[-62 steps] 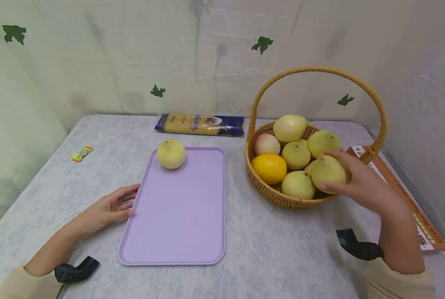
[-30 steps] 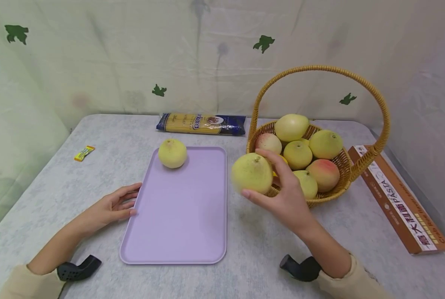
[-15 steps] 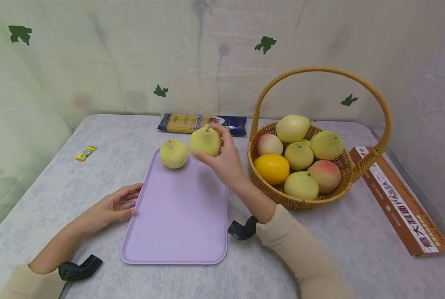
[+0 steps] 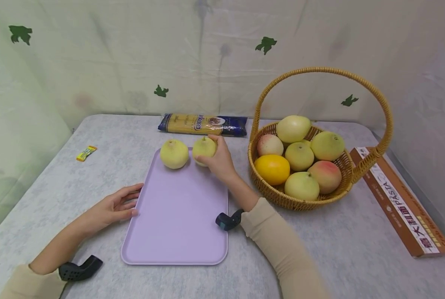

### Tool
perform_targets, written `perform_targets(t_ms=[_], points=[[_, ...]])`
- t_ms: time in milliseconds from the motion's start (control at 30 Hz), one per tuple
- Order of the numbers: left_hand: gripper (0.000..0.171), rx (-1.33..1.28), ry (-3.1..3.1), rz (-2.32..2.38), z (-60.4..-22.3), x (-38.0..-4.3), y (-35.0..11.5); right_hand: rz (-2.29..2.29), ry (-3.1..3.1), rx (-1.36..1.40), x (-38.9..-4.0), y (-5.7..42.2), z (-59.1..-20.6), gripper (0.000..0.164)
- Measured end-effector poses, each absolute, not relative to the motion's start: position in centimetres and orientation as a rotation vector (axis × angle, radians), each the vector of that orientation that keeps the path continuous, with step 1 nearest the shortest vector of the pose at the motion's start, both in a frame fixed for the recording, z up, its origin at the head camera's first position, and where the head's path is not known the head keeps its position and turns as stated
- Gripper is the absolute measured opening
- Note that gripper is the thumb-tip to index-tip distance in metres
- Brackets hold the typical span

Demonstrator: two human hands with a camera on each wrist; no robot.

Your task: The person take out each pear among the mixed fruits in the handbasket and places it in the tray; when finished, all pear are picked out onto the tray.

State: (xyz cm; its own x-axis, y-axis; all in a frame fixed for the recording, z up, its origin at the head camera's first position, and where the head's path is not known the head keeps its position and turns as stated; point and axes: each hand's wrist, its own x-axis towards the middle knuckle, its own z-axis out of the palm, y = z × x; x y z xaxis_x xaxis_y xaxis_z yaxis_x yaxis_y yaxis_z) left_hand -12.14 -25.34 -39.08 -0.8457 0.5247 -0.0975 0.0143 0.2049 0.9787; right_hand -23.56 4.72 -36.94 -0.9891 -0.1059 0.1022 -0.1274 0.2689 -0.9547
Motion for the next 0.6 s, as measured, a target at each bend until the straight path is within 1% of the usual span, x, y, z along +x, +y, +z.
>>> perform_targets(t_ms=[367,467,600], points=[[0.071,0.504,2.079,1.680,-38.9,-12.1,-25.3,1.878,-2.584,0.223,-23.6,5.1,-36.8,0.075],[0.071,0.510,2.083,1.673,-38.9,-12.1,-25.3,1.825,-2.574,0.290,-23.0,5.5,-36.1,0.075],[0.070,0.509,2.079,1.675,-38.9,-12.1,-25.3,1.697,-2.559,0.454,-21.6,6.7,-34.3,0.072]])
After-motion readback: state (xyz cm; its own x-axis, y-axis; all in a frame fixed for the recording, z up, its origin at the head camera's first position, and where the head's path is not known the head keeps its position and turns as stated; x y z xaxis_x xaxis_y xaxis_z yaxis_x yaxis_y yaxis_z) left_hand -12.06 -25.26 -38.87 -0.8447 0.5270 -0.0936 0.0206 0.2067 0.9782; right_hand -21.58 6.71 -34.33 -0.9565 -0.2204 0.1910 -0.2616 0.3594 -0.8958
